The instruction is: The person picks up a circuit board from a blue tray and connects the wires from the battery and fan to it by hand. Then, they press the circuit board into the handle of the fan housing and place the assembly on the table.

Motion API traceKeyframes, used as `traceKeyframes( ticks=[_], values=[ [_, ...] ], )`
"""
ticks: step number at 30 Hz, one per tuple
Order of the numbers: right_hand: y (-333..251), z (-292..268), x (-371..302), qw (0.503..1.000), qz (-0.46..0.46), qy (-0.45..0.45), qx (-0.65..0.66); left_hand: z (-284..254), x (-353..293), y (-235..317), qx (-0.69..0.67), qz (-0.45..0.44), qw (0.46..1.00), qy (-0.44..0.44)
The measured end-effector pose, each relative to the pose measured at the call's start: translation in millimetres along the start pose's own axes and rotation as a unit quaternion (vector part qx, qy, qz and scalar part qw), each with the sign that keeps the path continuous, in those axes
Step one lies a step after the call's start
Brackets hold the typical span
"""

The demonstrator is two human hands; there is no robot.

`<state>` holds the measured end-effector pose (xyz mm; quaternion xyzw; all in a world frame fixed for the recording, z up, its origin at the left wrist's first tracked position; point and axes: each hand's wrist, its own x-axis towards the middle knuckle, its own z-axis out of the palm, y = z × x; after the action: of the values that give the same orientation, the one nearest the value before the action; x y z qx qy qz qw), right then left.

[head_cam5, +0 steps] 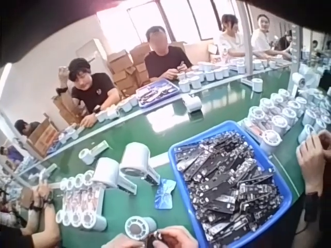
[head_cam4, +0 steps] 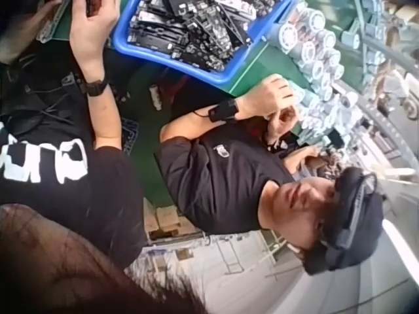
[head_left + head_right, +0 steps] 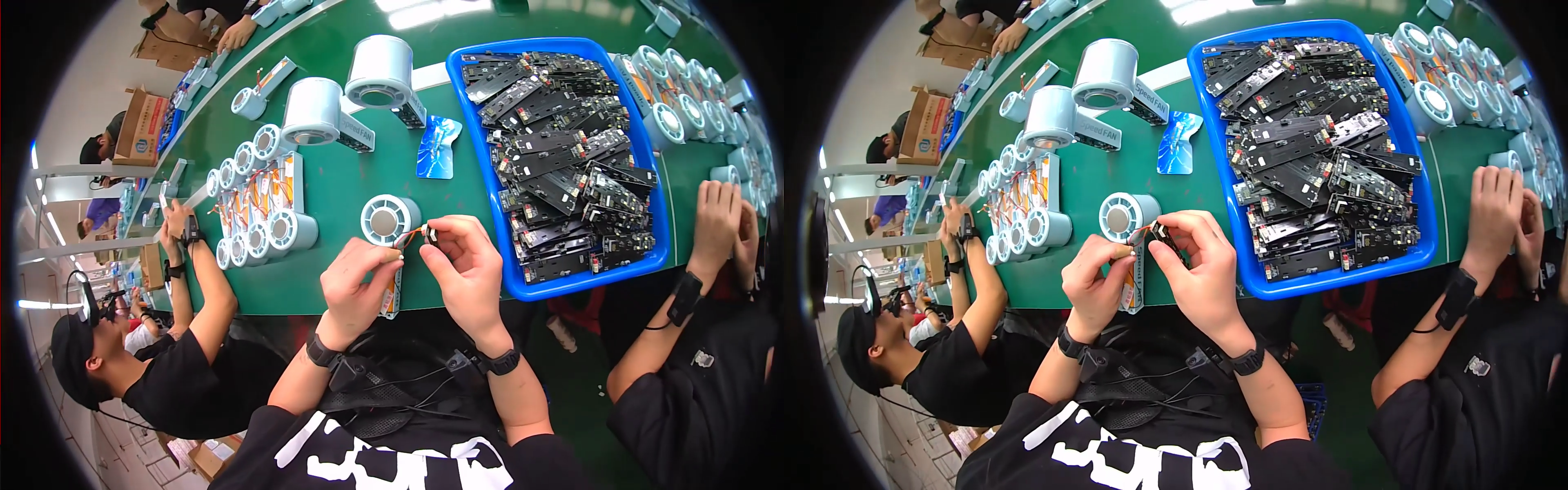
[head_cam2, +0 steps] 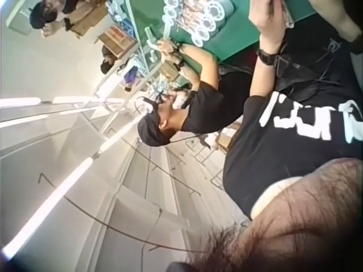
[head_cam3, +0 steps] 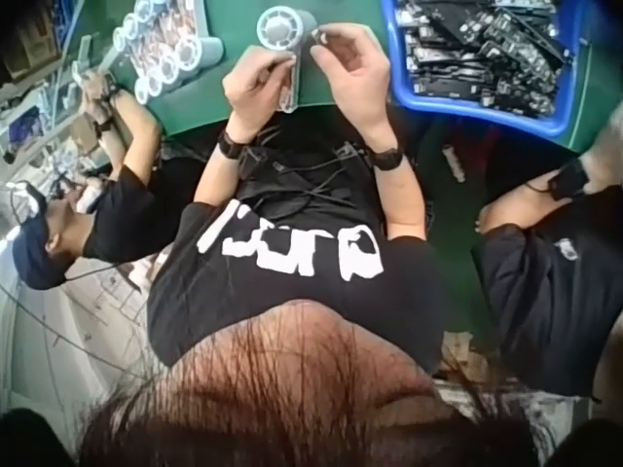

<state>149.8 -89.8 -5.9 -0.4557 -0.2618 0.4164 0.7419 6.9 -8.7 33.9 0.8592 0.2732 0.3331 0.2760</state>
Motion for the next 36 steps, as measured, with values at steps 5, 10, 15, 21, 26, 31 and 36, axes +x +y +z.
traceKeyframes(
  ticks=[5,10,15,21,26,31,36],
  values=[
    [-1,0,-5,1.000,-0.011,0.025,-0.014,-2,2,5,-0.001,0.012,1.000,-0.010],
    [-2,2,-25,0.998,-0.004,0.033,-0.045,-5,-2,3,-0.020,0.010,1.000,-0.012],
    [-8,10,-41,0.984,-0.034,0.045,-0.171,-1,-7,-3,-0.068,0.003,0.997,0.019],
    [-2,14,-45,0.992,-0.019,0.056,-0.110,0,-3,-4,-0.044,0.051,0.997,0.027],
    [0,14,-45,0.994,-0.005,0.037,-0.099,0,-2,-6,-0.040,0.085,0.995,0.015],
    [3,12,-45,0.995,-0.011,0.034,-0.097,-2,-1,-6,-0.022,0.085,0.996,-0.015],
    [-2,10,-42,0.993,0.000,0.034,-0.111,-6,6,-3,-0.007,0.091,0.995,-0.039]
  ],
)
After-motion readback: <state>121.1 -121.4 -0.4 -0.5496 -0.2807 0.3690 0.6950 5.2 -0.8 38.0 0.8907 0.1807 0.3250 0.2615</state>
